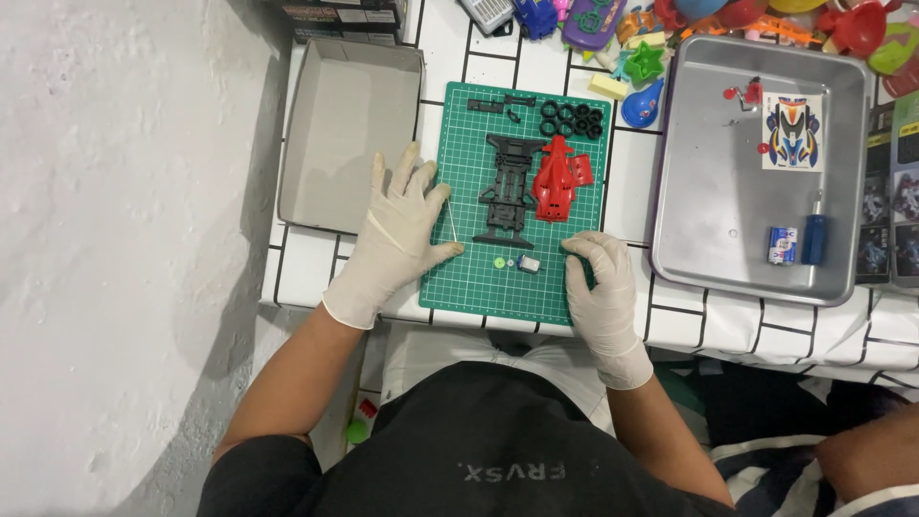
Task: Assembling a plastic model toy car by precisely placing and fitting small components onto the chassis.
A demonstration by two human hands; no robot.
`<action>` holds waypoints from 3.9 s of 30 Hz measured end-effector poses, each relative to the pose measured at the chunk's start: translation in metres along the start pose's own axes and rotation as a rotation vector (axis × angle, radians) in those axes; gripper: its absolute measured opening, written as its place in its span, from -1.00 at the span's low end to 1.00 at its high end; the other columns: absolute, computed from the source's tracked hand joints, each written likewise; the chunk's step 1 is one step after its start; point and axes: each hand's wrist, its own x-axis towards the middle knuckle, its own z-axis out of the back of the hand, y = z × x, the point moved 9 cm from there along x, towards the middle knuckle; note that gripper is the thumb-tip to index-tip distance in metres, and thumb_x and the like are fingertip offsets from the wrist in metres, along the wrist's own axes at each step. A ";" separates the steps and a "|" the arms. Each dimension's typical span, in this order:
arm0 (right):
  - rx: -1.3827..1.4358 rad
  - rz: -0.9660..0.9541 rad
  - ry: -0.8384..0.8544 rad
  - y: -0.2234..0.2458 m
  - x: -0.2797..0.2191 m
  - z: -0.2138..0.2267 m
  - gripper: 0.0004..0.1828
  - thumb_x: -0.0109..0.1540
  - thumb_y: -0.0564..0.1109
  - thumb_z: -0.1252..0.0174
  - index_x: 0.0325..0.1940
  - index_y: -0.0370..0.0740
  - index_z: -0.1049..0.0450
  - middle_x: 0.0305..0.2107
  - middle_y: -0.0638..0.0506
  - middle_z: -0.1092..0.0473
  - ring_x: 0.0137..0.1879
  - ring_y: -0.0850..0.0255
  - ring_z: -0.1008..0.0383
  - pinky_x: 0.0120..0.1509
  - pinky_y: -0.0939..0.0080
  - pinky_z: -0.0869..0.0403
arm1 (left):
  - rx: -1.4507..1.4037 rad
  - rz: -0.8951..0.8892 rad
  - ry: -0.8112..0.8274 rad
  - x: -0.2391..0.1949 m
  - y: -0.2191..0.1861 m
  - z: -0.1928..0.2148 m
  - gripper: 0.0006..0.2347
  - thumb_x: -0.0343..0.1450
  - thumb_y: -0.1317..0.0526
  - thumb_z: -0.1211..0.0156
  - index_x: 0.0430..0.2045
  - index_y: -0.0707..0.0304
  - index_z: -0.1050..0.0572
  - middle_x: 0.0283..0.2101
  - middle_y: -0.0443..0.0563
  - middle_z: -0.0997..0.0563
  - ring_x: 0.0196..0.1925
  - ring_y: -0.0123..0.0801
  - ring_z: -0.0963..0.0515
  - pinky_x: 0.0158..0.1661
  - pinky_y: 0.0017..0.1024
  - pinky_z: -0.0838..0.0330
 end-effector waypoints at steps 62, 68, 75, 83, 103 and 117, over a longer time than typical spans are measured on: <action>0.018 0.146 -0.119 0.017 -0.006 0.020 -0.81 0.27 -0.40 -0.14 -0.20 -0.16 -0.56 -0.25 0.05 -0.48 -0.06 0.07 -0.51 0.12 0.09 -0.46 | 0.056 -0.006 -0.033 -0.002 -0.005 0.010 -0.46 0.24 -0.15 -0.40 0.08 -0.04 -0.49 0.25 0.11 -0.44 0.55 0.04 -0.05 0.42 0.30 0.33; -0.282 0.138 -0.214 -0.026 0.065 0.113 -0.70 0.21 -0.48 -0.26 -0.05 -0.23 -0.56 -0.14 -0.11 -0.45 0.07 -0.10 -0.44 0.25 -0.02 -0.38 | 0.053 -0.012 -0.066 -0.003 -0.005 0.011 -0.41 0.24 -0.19 -0.37 0.15 -0.06 -0.45 0.27 0.08 -0.42 0.56 0.02 -0.06 0.43 0.29 0.37; -0.631 -0.085 0.010 -0.209 0.168 0.143 -0.69 0.29 -0.21 -0.25 0.13 -0.23 -0.62 -0.02 -0.26 -0.47 0.10 -0.22 -0.37 0.13 -0.14 -0.36 | -0.093 -0.213 -0.481 -0.034 -0.043 0.045 -0.67 0.38 0.10 -0.26 -0.03 0.20 -0.45 0.06 0.15 -0.48 0.28 0.17 -0.41 0.19 0.33 -0.22; -0.798 -0.074 0.148 -0.280 0.214 0.107 -0.78 0.26 0.01 -0.26 -0.04 0.08 -0.70 -0.06 -0.19 -0.37 0.04 -0.20 -0.30 0.11 -0.14 -0.34 | -0.327 -0.185 -0.780 -0.063 -0.035 0.034 -0.78 0.40 0.34 -0.17 -0.08 0.24 -0.48 -0.03 0.13 -0.49 0.15 0.11 -0.43 0.18 0.11 -0.33; -0.566 -0.248 0.081 -0.287 0.214 0.123 -0.83 0.25 -0.16 -0.12 -0.25 -0.11 -0.65 -0.12 -0.07 -0.35 0.00 -0.05 -0.37 0.10 0.00 -0.42 | -0.347 -0.240 -0.846 -0.065 -0.036 0.042 -0.83 0.40 0.40 -0.09 -0.17 0.29 -0.51 -0.12 0.12 -0.54 0.04 0.04 -0.48 0.14 0.08 -0.30; 0.572 -0.522 0.232 -0.141 0.172 0.115 -0.88 0.39 -0.06 -0.19 -0.11 -0.14 -0.49 -0.26 0.06 -0.49 -0.16 0.32 -0.46 -0.03 0.43 -0.41 | -0.358 -0.277 -0.851 -0.067 -0.039 0.043 -0.85 0.41 0.42 -0.08 -0.20 0.32 -0.52 -0.13 0.11 -0.53 -0.02 0.02 -0.51 0.05 0.01 -0.35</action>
